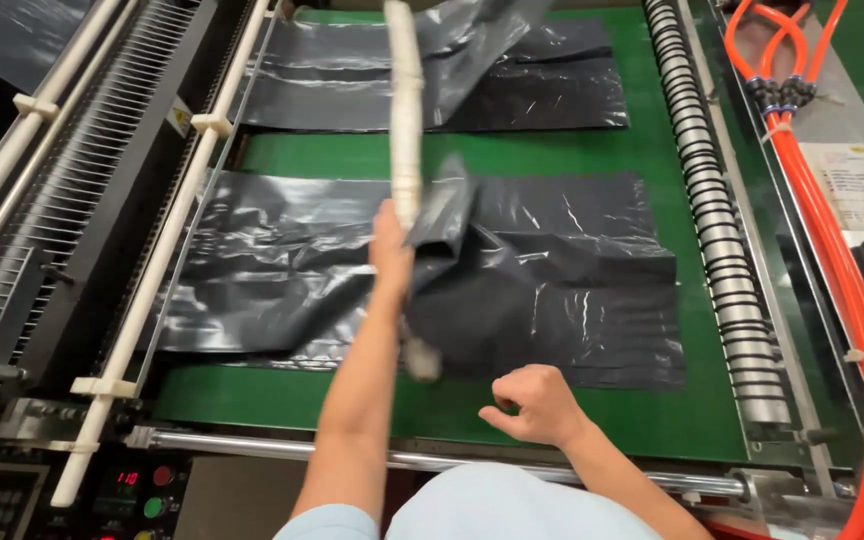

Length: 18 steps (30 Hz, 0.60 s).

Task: Using a padded rod to flatten and align plastic bags on a conveyor belt during the manufacturing process.

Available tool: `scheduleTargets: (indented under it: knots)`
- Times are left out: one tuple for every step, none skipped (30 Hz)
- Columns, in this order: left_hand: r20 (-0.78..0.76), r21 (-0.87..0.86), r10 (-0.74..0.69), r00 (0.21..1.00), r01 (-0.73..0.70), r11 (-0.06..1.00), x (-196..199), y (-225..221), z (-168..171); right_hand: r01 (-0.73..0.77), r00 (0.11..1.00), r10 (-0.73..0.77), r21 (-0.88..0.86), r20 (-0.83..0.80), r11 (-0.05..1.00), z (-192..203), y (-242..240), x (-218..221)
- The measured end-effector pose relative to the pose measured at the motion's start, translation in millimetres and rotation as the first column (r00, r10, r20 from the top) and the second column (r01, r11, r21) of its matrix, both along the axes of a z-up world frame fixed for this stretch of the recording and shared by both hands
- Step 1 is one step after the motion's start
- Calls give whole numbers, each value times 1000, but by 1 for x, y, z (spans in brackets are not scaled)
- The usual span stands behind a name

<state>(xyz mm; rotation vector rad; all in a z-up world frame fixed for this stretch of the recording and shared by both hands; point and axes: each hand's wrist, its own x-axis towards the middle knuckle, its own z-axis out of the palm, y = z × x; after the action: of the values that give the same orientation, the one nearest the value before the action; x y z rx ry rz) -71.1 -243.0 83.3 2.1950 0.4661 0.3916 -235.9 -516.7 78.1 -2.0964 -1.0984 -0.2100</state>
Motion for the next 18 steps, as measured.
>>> scheduleTargets:
  knots:
    - [-1, -2, -1, 1000, 1, 1000, 3, -25, -2, 1, 1000, -1, -2, -1, 1000, -1, -1, 1]
    - [-26, -13, -41, 999, 41, 999, 7, -50, -4, 38, 999, -38, -3, 3, 999, -2, -2, 2]
    - [-50, -26, -82, 995, 81, 996, 10, -75, -7, 75, 997, -75, -5, 7, 997, -4, -3, 4]
    - [-54, -29, -86, 995, 85, 996, 13, -100, -9, 79, 997, -79, -7, 3, 997, -1, -3, 5]
    - [-91, -51, -145, 985, 141, 989, 15, -125, -11, 162, 986, -163, 45, 28, 986, 2, -2, 7]
    - [-127, -76, -207, 970, 198, 977, 17, -151, -13, 244, 967, -250, 98, 48, 965, 5, -1, 8]
    - [-130, -80, -212, 969, 203, 976, 21, -164, -15, 250, 966, -255, 94, 45, 964, 3, -3, 10]
    - [-121, -117, -249, 961, 236, 965, 25, -179, -16, 323, 938, -338, 160, 75, 933, 1, -6, 12]
    - [-110, -153, -286, 952, 268, 951, 29, -193, -18, 390, 902, -420, 227, 100, 892, -1, -9, 14]
    - [-110, -158, -293, 950, 274, 949, 30, -198, -17, 397, 899, -426, 223, 101, 891, -3, -11, 14]
    - [-96, -217, -326, 941, 299, 929, 30, -202, -16, 419, 888, -451, 245, 93, 874, -4, -13, 14]
    - [-81, -274, -357, 931, 323, 906, 31, -206, -16, 440, 875, -476, 268, 85, 857, -5, -15, 14]
    - [-81, -278, -363, 928, 329, 903, 30, -201, -13, 447, 872, -482, 264, 85, 855, -4, -17, 14]
    - [-53, -304, -378, 924, 346, 888, 30, -195, -9, 476, 853, -508, 224, 121, 851, -3, -17, 16]
    - [-25, -330, -392, 920, 363, 872, 31, -190, -5, 505, 832, -532, 184, 159, 843, -2, -17, 18]
    - [-29, -329, -396, 918, 365, 871, 25, -176, 7, 509, 830, -536, 184, 155, 841, -6, -21, 22]
    - [-24, -344, -383, 923, 352, 871, 20, -162, 20, 543, 831, -539, 8, 139, 839, -9, -24, 27]
    - [-20, -356, -367, 930, 336, 872, 14, -146, 33, 556, 831, -542, -166, 122, 815, -13, -26, 32]
